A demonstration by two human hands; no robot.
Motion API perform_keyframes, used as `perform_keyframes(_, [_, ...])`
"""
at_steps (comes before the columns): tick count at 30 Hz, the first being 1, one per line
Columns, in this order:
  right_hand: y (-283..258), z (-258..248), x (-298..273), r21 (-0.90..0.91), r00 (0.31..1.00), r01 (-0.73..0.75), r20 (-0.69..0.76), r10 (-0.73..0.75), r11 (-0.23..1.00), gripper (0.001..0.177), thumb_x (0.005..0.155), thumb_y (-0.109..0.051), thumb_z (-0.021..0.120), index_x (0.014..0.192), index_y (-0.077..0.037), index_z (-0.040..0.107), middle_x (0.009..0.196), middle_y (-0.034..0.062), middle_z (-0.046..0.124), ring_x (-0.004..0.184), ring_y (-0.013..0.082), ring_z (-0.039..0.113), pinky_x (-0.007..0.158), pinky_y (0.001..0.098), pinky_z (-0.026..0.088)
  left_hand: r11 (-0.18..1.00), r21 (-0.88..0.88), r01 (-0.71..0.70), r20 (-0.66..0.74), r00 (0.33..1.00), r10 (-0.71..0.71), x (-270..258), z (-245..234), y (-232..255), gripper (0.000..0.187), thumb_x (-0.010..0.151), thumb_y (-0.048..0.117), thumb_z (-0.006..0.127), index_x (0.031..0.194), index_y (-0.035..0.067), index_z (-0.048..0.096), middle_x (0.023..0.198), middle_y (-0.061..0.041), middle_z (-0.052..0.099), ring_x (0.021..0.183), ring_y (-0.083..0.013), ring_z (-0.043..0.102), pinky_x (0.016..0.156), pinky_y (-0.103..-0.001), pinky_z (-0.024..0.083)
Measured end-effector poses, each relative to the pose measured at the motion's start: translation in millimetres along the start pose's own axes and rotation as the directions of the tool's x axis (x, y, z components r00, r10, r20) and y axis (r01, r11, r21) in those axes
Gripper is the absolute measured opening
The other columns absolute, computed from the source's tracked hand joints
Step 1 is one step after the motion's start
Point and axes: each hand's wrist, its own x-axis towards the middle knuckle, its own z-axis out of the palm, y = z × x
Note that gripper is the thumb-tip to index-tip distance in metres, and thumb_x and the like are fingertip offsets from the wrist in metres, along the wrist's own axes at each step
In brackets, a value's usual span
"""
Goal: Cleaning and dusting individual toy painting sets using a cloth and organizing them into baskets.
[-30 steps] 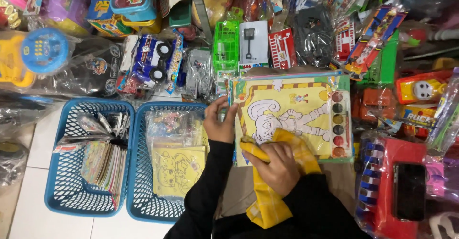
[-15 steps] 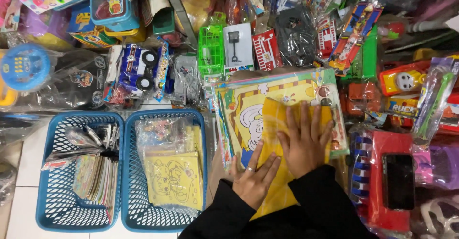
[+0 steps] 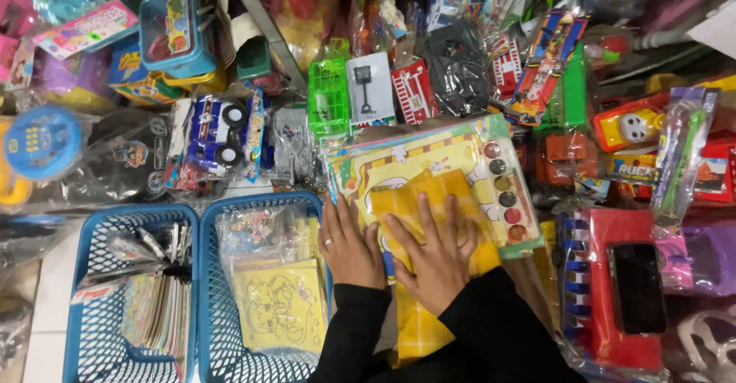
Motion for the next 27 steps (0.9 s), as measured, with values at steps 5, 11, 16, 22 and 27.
perform_keyframes(5, [24, -20, 35, -0.150, 0.992, 0.115, -0.026, -0.120, 0.982, 0.067, 0.084, -0.060, 0.062, 0.146, -0.044, 0.044, 0.166, 0.0071, 0.016, 0.147, 0.0551, 0.005, 0.103, 0.0832, 0.006, 1.000, 0.026, 0.000, -0.011, 1.000, 0.000, 1, 5, -7, 0.085, 0.096, 0.035, 0.064, 0.158, -0.005, 0.022, 0.162, -0.025, 0.034, 0.149, -0.0392, 0.033, 0.116, -0.056, 0.022])
perform_keyframes(11, [57, -29, 50, -0.161, 0.979, -0.196, 0.014, 0.201, 0.967, 0.063, 0.091, -0.049, 0.061, 0.151, -0.043, 0.044, 0.162, 0.0133, 0.030, 0.136, 0.0492, 0.032, 0.100, 0.0717, 0.028, 0.998, -0.066, -0.005, -0.034, 0.999, 0.003, 0, 3, -3, 0.074, 0.098, 0.022, 0.063, 0.157, -0.004, 0.026, 0.163, -0.025, 0.034, 0.149, -0.0412, 0.036, 0.116, -0.052, 0.028])
perform_keyframes(16, [55, -33, 6, -0.147, 0.952, -0.302, -0.095, 0.291, 0.942, 0.067, 0.092, -0.042, 0.062, 0.156, -0.032, 0.046, 0.156, 0.0167, 0.039, 0.120, 0.0456, 0.043, 0.099, 0.0605, 0.037, 0.994, -0.100, -0.035, -0.030, 0.999, 0.033, -1, -2, 4, 0.068, 0.100, 0.018, 0.062, 0.154, -0.005, 0.030, 0.161, -0.026, 0.035, 0.148, -0.0430, 0.036, 0.115, -0.052, 0.032])
perform_keyframes(22, [71, -26, -31, -0.160, 0.941, -0.333, -0.108, 0.319, 0.929, 0.067, 0.090, -0.037, 0.061, 0.155, -0.023, 0.048, 0.151, 0.0210, 0.043, 0.111, 0.0439, 0.044, 0.098, 0.0578, 0.038, 0.995, -0.083, -0.056, -0.046, 0.998, 0.052, -1, 6, -2, 0.062, 0.099, 0.018, 0.063, 0.151, -0.002, 0.036, 0.161, -0.024, 0.038, 0.147, -0.0412, 0.040, 0.114, -0.051, 0.033])
perform_keyframes(27, [92, -23, 37, -0.198, 0.955, -0.257, -0.202, 0.217, 0.946, 0.063, 0.095, -0.032, 0.060, 0.156, -0.017, 0.049, 0.150, 0.0205, 0.047, 0.116, 0.0435, 0.045, 0.099, 0.0569, 0.040, 0.994, -0.096, -0.053, -0.042, 0.998, 0.050, -1, 15, -6, 0.063, 0.098, 0.017, 0.064, 0.151, -0.003, 0.036, 0.162, -0.023, 0.037, 0.144, -0.0396, 0.044, 0.113, -0.050, 0.034])
